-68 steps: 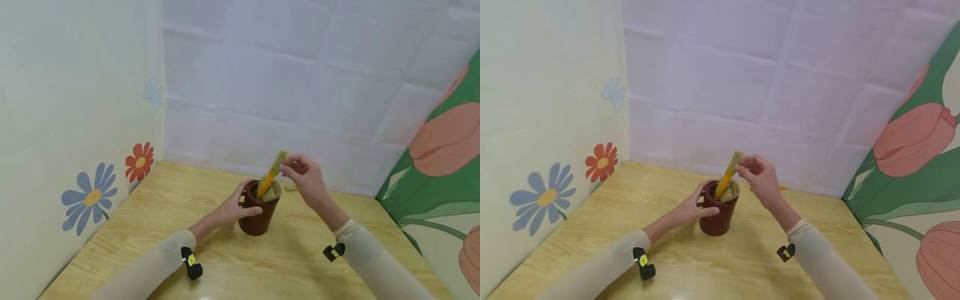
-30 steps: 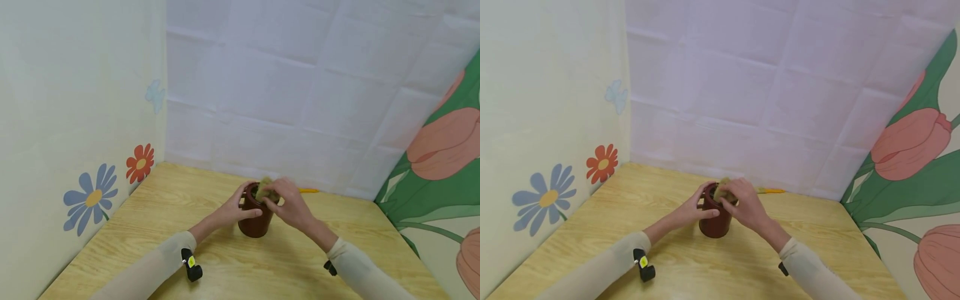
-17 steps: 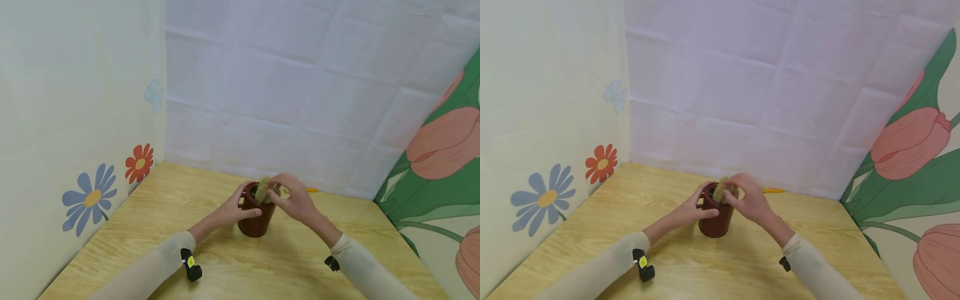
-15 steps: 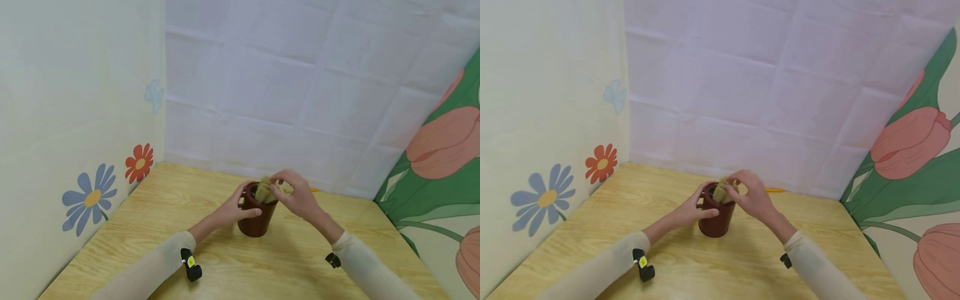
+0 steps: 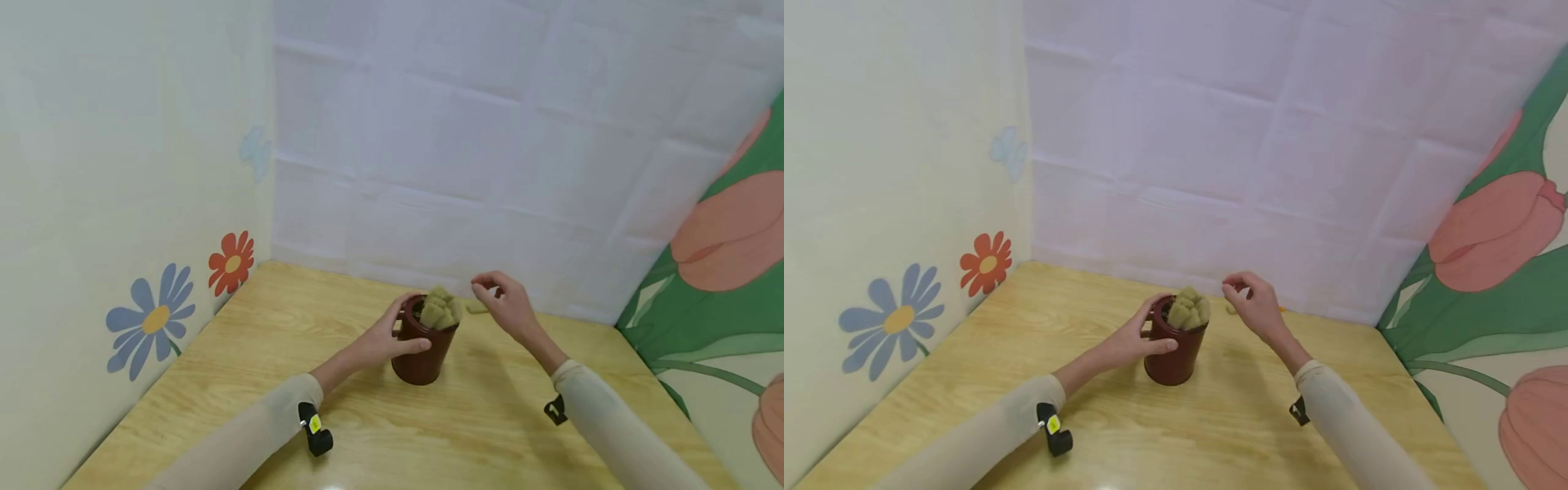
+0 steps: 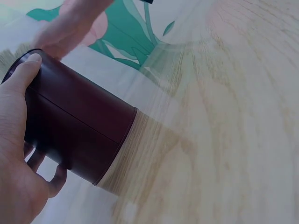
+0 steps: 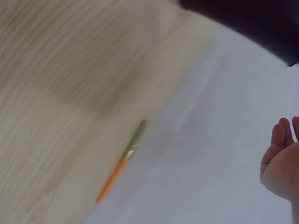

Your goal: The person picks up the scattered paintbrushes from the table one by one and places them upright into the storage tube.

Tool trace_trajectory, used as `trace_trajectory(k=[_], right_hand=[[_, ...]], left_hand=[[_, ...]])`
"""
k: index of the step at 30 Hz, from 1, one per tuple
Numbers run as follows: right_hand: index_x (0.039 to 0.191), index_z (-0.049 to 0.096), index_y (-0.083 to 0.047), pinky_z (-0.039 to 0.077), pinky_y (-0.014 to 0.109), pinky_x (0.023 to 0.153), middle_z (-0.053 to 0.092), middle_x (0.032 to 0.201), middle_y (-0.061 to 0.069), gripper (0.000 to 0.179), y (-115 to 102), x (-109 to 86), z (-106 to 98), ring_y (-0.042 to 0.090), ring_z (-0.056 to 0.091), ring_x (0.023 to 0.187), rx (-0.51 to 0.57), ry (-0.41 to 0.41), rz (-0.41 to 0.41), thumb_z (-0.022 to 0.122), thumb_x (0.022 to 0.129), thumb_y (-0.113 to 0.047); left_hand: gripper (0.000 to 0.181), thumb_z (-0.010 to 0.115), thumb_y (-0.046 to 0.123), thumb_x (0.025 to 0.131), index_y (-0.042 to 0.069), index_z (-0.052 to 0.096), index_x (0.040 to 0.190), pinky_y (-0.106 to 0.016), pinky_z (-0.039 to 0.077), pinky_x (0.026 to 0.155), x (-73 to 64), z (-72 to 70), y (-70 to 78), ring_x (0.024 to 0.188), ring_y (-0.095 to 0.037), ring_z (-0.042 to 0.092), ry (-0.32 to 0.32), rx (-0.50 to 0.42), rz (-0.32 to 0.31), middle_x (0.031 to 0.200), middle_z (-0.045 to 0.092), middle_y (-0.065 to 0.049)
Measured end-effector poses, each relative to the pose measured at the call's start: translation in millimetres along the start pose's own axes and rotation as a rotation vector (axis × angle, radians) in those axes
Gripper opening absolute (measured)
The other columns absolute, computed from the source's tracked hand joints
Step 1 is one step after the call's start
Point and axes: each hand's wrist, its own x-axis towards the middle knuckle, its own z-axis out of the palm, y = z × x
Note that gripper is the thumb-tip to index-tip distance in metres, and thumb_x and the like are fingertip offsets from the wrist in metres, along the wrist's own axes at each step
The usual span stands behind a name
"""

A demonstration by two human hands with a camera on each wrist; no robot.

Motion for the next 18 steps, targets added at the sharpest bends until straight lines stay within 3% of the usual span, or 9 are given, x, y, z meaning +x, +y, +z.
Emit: trace_trajectory(k=[6,14,18], right_hand=[[0.114,0.071,-0.006,0.048,0.041,0.074,0.067,0.103,0.006,0.019,38.0,-2.1,10.4,0.022,0.06,0.093,-0.108,-0.054,0.08,0.063,0.104,-0.021],[0.117,0.067,0.007,0.05,0.051,0.08,0.066,0.106,0.016,0.024,88.7,6.3,25.2,0.032,0.061,0.094,-0.137,-0.122,0.078,0.06,0.103,-0.011],[0.122,0.063,0.01,0.048,0.057,0.088,0.063,0.115,0.024,0.026,110.2,13.2,25.6,0.041,0.059,0.104,-0.201,-0.224,0.08,0.06,0.103,-0.007]], left_hand=[[0.09,0.076,0.04,0.094,0.033,0.018,0.162,-0.048,0.04,0.107,-2.1,-1.0,0.6,0.139,-0.018,0.037,-0.009,-0.005,-0.005,0.157,0.031,0.008],[0.094,0.076,0.046,0.092,0.029,0.017,0.163,-0.047,0.041,0.107,-2.0,-2.7,-2.6,0.138,-0.017,0.038,-0.001,0.014,-0.003,0.156,0.032,0.01],[0.092,0.076,0.047,0.091,0.036,0.019,0.162,-0.047,0.041,0.106,-0.2,-1.9,-5.0,0.137,-0.016,0.039,0.001,0.019,0.001,0.155,0.033,0.011]])
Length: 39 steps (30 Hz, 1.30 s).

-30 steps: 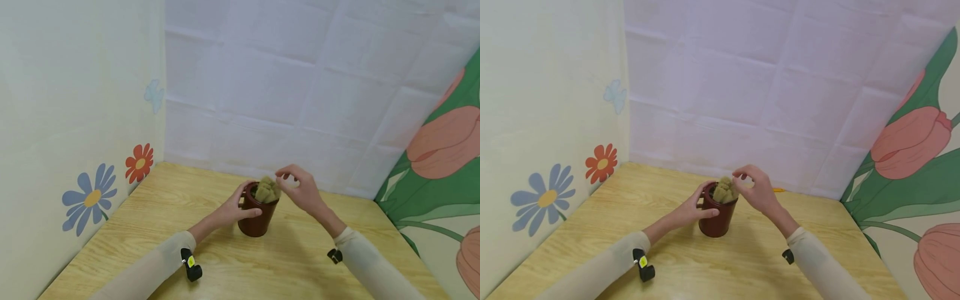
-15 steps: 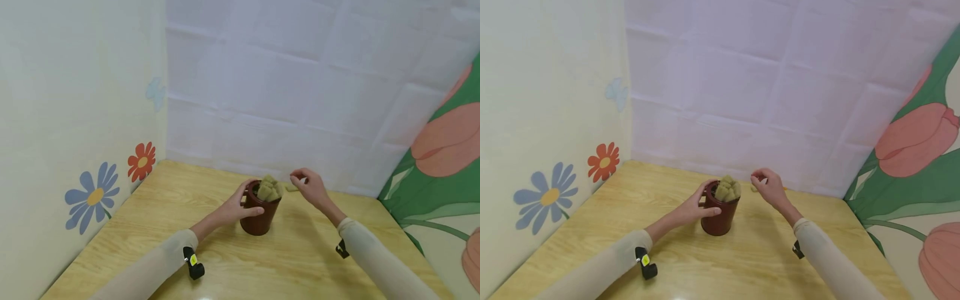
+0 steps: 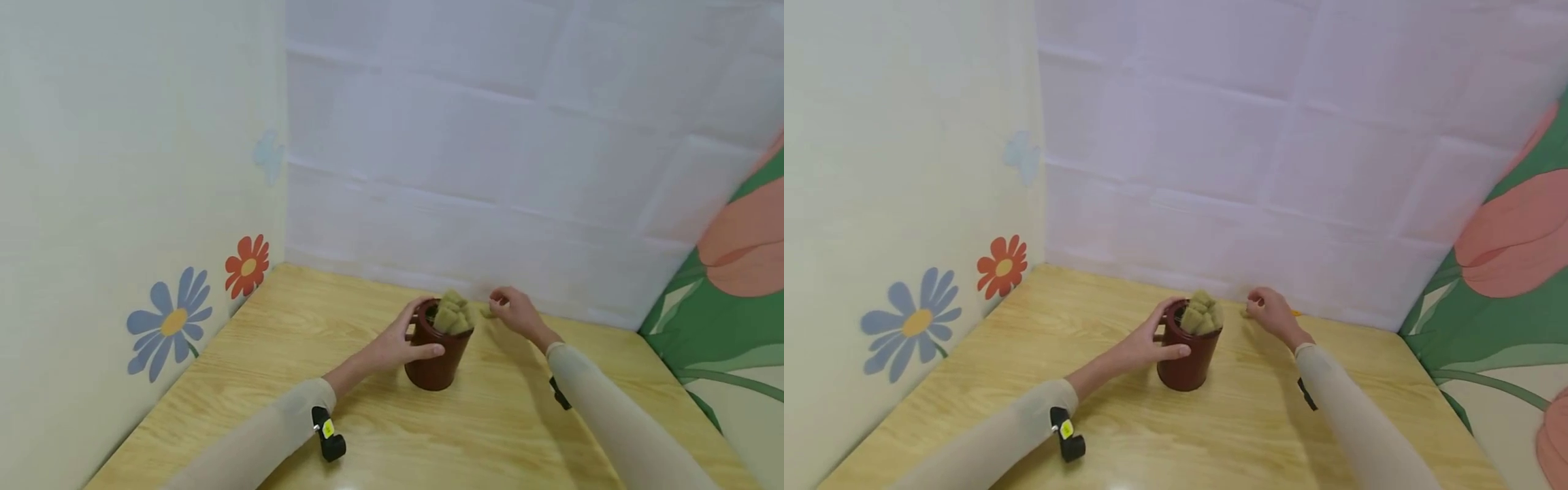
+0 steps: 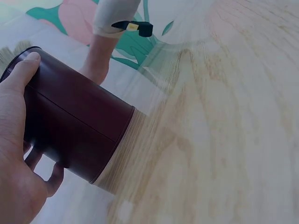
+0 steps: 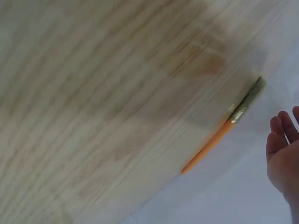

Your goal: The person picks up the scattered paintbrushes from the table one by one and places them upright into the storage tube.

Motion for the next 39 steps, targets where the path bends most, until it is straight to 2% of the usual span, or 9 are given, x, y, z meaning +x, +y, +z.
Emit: trace_trajectory(k=[3,6,13,17,20,24,29,34,39], right_hand=[[0.126,0.062,0.01,0.044,0.063,0.094,0.062,0.124,0.028,0.03,14.5,2.3,-0.6,0.048,0.056,0.113,-0.132,-0.107,-0.027,0.062,0.099,-0.003],[0.12,0.066,0.006,0.045,0.065,0.091,0.065,0.118,0.025,0.029,24.5,1.4,3.6,0.048,0.059,0.11,-0.258,-0.154,-0.101,0.064,0.092,0.003],[0.093,0.068,-0.002,0.048,0.061,0.074,0.066,0.091,0.015,0.017,30.9,-6.8,12.2,0.041,0.062,0.087,-0.312,-0.073,-0.231,0.069,0.081,0.011],[0.093,0.071,0.001,0.05,0.058,0.073,0.066,0.088,0.016,0.016,28.0,-6.4,11.1,0.04,0.062,0.082,-0.358,-0.038,-0.306,0.071,0.081,0.011],[0.096,0.072,0.003,0.051,0.056,0.073,0.067,0.09,0.018,0.016,23.9,-5.5,9.9,0.039,0.063,0.082,-0.396,-0.053,-0.349,0.072,0.082,0.01],[0.106,0.07,0.007,0.052,0.056,0.075,0.068,0.093,0.02,0.019,15.1,-3.2,7.2,0.04,0.064,0.083,-0.389,-0.068,-0.367,0.071,0.087,0.008],[0.121,0.066,0.004,0.053,0.054,0.072,0.068,0.1,0.02,0.028,-1.2,-0.2,1.0,0.037,0.065,0.081,-0.358,-0.055,-0.317,0.066,0.093,0.006],[0.12,0.067,0.002,0.054,0.049,0.068,0.066,0.1,0.015,0.024,-20.3,3.1,-9.3,0.03,0.064,0.079,-0.321,-0.034,-0.298,0.065,0.097,0.002],[0.121,0.067,0.003,0.055,0.047,0.072,0.067,0.1,0.013,0.025,-40.6,4.1,-27.1,0.026,0.065,0.084,-0.197,0.047,-0.279,0.067,0.097,0.002]], left_hand=[[0.089,0.077,0.047,0.091,0.042,0.02,0.159,-0.045,0.042,0.105,2.5,4.7,-0.1,0.135,-0.015,0.041,0.002,-0.007,-0.001,0.154,0.035,0.011],[0.09,0.077,0.045,0.091,0.041,0.02,0.159,-0.044,0.043,0.105,3.2,9.2,2.1,0.135,-0.016,0.041,-0.002,-0.013,0.0,0.155,0.034,0.01],[0.093,0.078,0.04,0.092,0.033,0.018,0.162,-0.046,0.041,0.106,3.4,15.5,6.5,0.138,-0.019,0.039,-0.01,-0.03,-0.005,0.157,0.032,0.007],[0.091,0.077,0.042,0.092,0.034,0.018,0.161,-0.046,0.041,0.106,3.5,15.5,9.4,0.138,-0.018,0.039,-0.006,-0.02,0.002,0.156,0.033,0.009],[0.09,0.076,0.044,0.092,0.037,0.019,0.161,-0.045,0.041,0.106,2.2,15.2,9.4,0.137,-0.016,0.039,-0.003,-0.011,-0.002,0.156,0.033,0.011],[0.093,0.076,0.046,0.092,0.031,0.018,0.163,-0.045,0.04,0.107,0.4,13.3,7.2,0.137,-0.016,0.039,0.001,-0.011,-0.009,0.156,0.032,0.011],[0.09,0.076,0.045,0.092,0.038,0.019,0.161,-0.047,0.041,0.106,0.4,7.4,3.6,0.137,-0.017,0.039,-0.001,-0.015,-0.008,0.156,0.032,0.011],[0.087,0.076,0.04,0.094,0.04,0.019,0.16,-0.047,0.041,0.106,0.9,1.0,1.2,0.136,-0.018,0.04,0.002,-0.009,-0.007,0.156,0.032,0.01],[0.089,0.076,0.038,0.094,0.038,0.017,0.161,-0.046,0.04,0.107,0.8,-0.2,1.2,0.138,-0.016,0.038,0.001,-0.002,-0.016,0.157,0.03,0.011]])
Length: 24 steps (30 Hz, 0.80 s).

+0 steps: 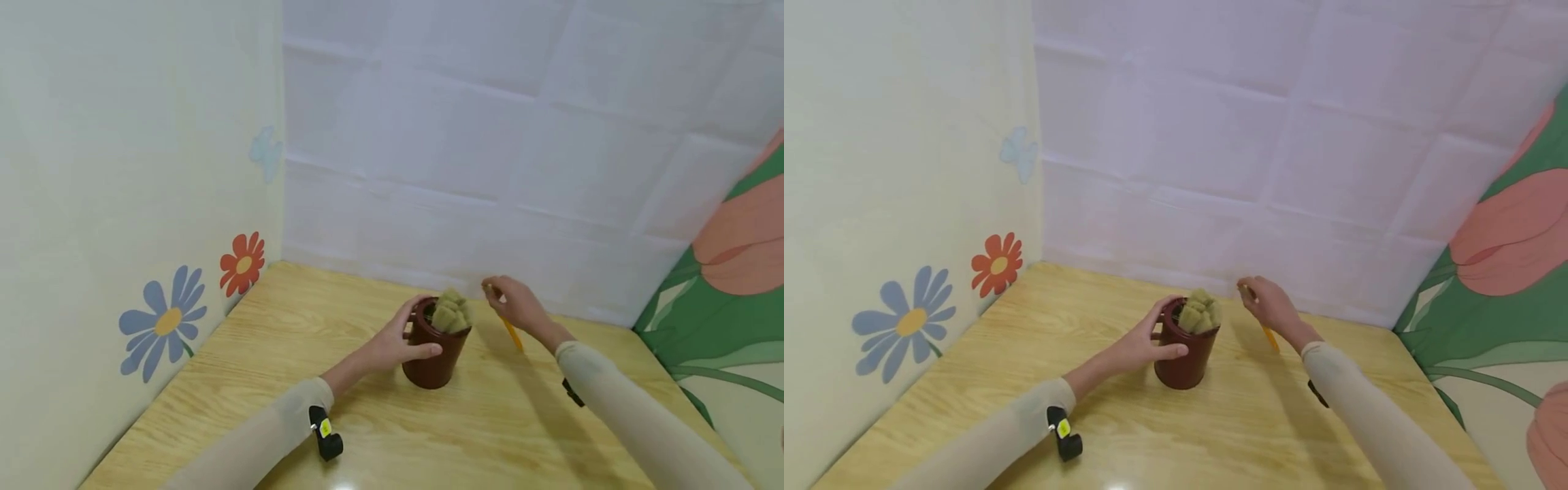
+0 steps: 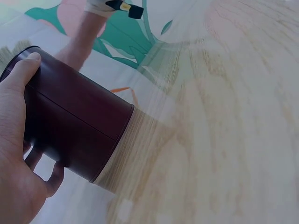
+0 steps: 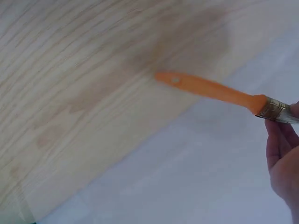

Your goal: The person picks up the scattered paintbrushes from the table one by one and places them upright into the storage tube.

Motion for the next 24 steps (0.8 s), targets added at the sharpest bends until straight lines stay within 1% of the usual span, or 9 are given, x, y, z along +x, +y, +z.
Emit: trace_trajectory(k=[4,7,10,14,17,19,21,24], right_hand=[[0.124,0.067,0.0,0.056,0.046,0.072,0.069,0.099,0.012,0.028,-12.7,5.9,-20.0,0.025,0.066,0.084,0.084,0.097,0.036,0.069,0.096,-0.001],[0.126,0.068,-0.003,0.056,0.043,0.071,0.071,0.097,0.01,0.028,-25.4,10.4,-36.3,0.024,0.067,0.083,0.138,0.17,0.07,0.069,0.098,-0.006],[0.126,0.068,-0.004,0.055,0.037,0.072,0.072,0.098,0.009,0.028,-39.9,17.7,-52.1,0.022,0.068,0.083,0.216,0.254,0.105,0.07,0.099,-0.01],[0.125,0.07,-0.005,0.053,0.027,0.075,0.073,0.099,0.009,0.028,-61.9,31.4,-73.2,0.018,0.068,0.085,0.356,0.351,0.148,0.072,0.098,-0.014],[0.125,0.07,-0.005,0.051,0.024,0.078,0.072,0.1,0.013,0.029,-79.6,39.5,-89.4,0.018,0.067,0.088,0.459,0.384,0.159,0.073,0.098,-0.015],[0.126,0.069,-0.004,0.052,0.025,0.078,0.07,0.1,0.016,0.03,-90.8,45.2,-97.8,0.021,0.067,0.088,0.532,0.391,0.145,0.073,0.097,-0.013],[0.126,0.069,-0.003,0.053,0.027,0.077,0.069,0.1,0.017,0.031,-101.0,50.7,-103.2,0.023,0.067,0.089,0.606,0.401,0.132,0.073,0.097,-0.011],[0.125,0.069,-0.003,0.054,0.028,0.075,0.07,0.099,0.016,0.03,-112.9,58.5,-105.0,0.025,0.067,0.088,0.698,0.441,0.107,0.073,0.096,-0.01]], left_hand=[[0.092,0.077,0.036,0.094,0.034,0.016,0.162,-0.048,0.038,0.108,0.3,0.5,0.9,0.14,-0.019,0.036,-0.003,-0.004,0.004,0.159,0.028,0.008],[0.093,0.077,0.032,0.094,0.03,0.014,0.163,-0.049,0.037,0.109,-0.3,0.1,3.4,0.142,-0.021,0.034,-0.013,-0.014,-0.004,0.16,0.027,0.005],[0.095,0.077,0.028,0.094,0.025,0.013,0.164,-0.049,0.037,0.109,-2.6,-1.8,9.4,0.142,-0.023,0.035,-0.017,-0.017,-0.014,0.16,0.027,0.002],[0.093,0.078,0.028,0.093,0.023,0.017,0.163,-0.05,0.039,0.107,-8.3,-4.8,21.2,0.139,-0.024,0.038,-0.012,-0.018,-0.015,0.158,0.031,0.0],[0.09,0.078,0.031,0.093,0.026,0.019,0.162,-0.051,0.039,0.107,-11.5,-4.1,23.4,0.138,-0.025,0.038,0.002,-0.028,-0.011,0.157,0.033,0.0],[0.09,0.078,0.033,0.093,0.028,0.02,0.162,-0.052,0.038,0.107,-12.5,-4.3,21.7,0.138,-0.026,0.038,0.016,-0.033,-0.012,0.156,0.034,0.0],[0.089,0.078,0.033,0.093,0.03,0.021,0.161,-0.052,0.038,0.107,-12.5,-5.3,20.1,0.138,-0.025,0.038,0.026,-0.038,-0.012,0.156,0.035,0.001],[0.09,0.079,0.032,0.092,0.029,0.021,0.161,-0.052,0.038,0.107,-11.5,-8.2,20.7,0.137,-0.024,0.039,0.02,-0.037,-0.013,0.155,0.036,0.002]])
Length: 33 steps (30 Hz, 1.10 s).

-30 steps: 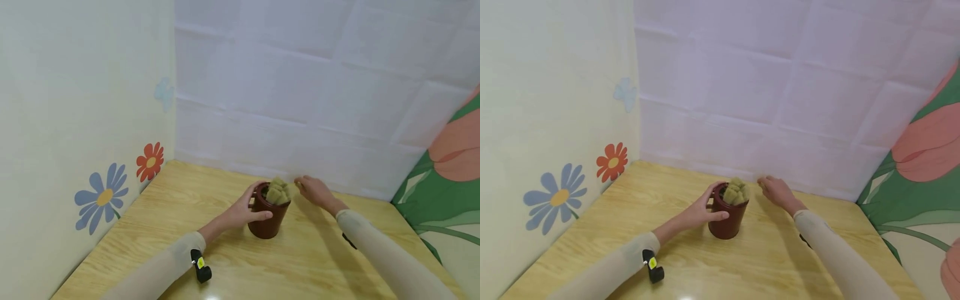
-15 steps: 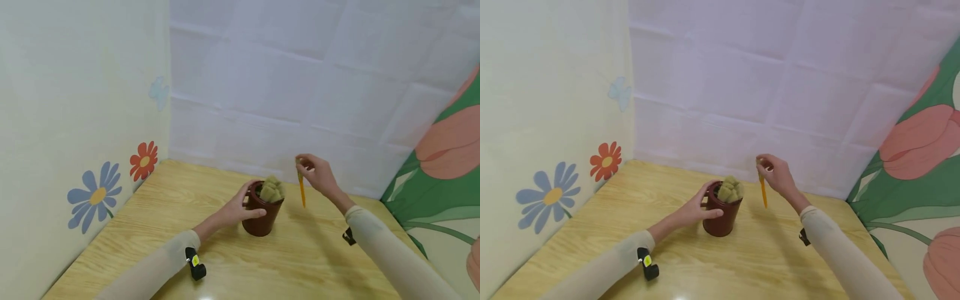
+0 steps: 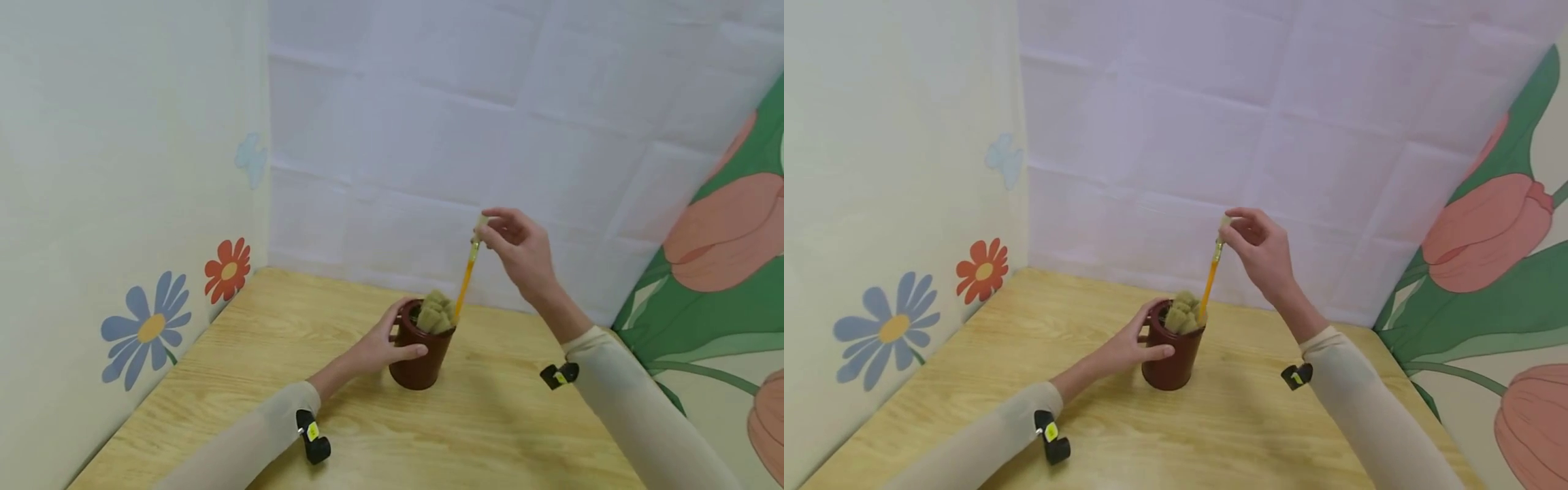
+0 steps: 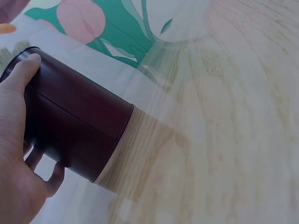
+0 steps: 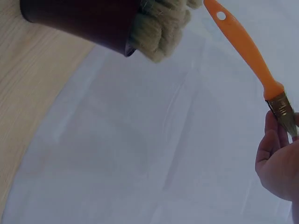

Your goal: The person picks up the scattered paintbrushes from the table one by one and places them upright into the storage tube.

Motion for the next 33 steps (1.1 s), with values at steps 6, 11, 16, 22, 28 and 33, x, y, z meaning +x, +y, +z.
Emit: trace_trajectory(k=[6,11,16,22,28,33], right_hand=[[0.119,0.067,0.006,0.055,0.029,0.074,0.07,0.097,0.019,0.028,-1.2,5.6,22.2,0.024,0.069,0.084,0.174,0.123,-0.07,0.075,0.093,-0.002],[0.122,0.063,0.01,0.057,0.031,0.079,0.069,0.102,0.024,0.031,7.0,0.1,36.1,0.026,0.072,0.09,0.214,0.138,-0.083,0.073,0.094,0.0],[0.122,0.063,0.009,0.055,0.028,0.079,0.068,0.102,0.025,0.028,5.5,-9.8,48.4,0.03,0.07,0.087,0.079,0.073,-0.099,0.069,0.095,0.005],[0.117,0.062,0.011,0.055,0.036,0.08,0.069,0.098,0.025,0.024,-6.0,-27.6,62.3,0.039,0.067,0.085,-0.064,-0.044,-0.141,0.067,0.094,0.01],[0.112,0.067,-0.001,0.057,0.041,0.077,0.07,0.101,0.008,0.019,27.2,-44.6,65.3,0.022,0.069,0.086,-0.224,-0.144,-0.194,0.073,0.094,0.001],[0.104,0.069,-0.012,0.055,0.043,0.077,0.07,0.097,-0.003,0.014,39.5,-54.0,61.2,0.015,0.067,0.088,-0.343,-0.215,-0.202,0.078,0.093,-0.011]], left_hand=[[0.092,0.079,0.038,0.092,0.034,0.019,0.161,-0.049,0.04,0.106,9.3,-1.6,-20.5,0.136,-0.02,0.039,0.008,0.039,0.022,0.155,0.035,0.008],[0.094,0.078,0.045,0.091,0.033,0.018,0.163,-0.05,0.04,0.106,13.2,0.9,-31.8,0.138,-0.019,0.038,0.01,0.05,0.033,0.156,0.033,0.01],[0.093,0.077,0.046,0.091,0.037,0.018,0.161,-0.051,0.04,0.106,16.8,5.6,-31.4,0.138,-0.019,0.038,0.004,0.046,0.031,0.157,0.031,0.01],[0.091,0.078,0.045,0.091,0.04,0.018,0.16,-0.052,0.04,0.106,20.8,9.3,-26.1,0.137,-0.018,0.039,0.01,0.046,0.032,0.156,0.032,0.011],[0.095,0.076,0.044,0.092,0.035,0.014,0.163,-0.052,0.038,0.107,21.4,11.6,-25.6,0.139,-0.019,0.037,0.001,0.051,0.008,0.158,0.029,0.008],[0.095,0.075,0.043,0.093,0.036,0.012,0.163,-0.053,0.038,0.108,20.7,13.5,-25.2,0.14,-0.02,0.036,-0.014,0.052,0.011,0.159,0.027,0.007]])
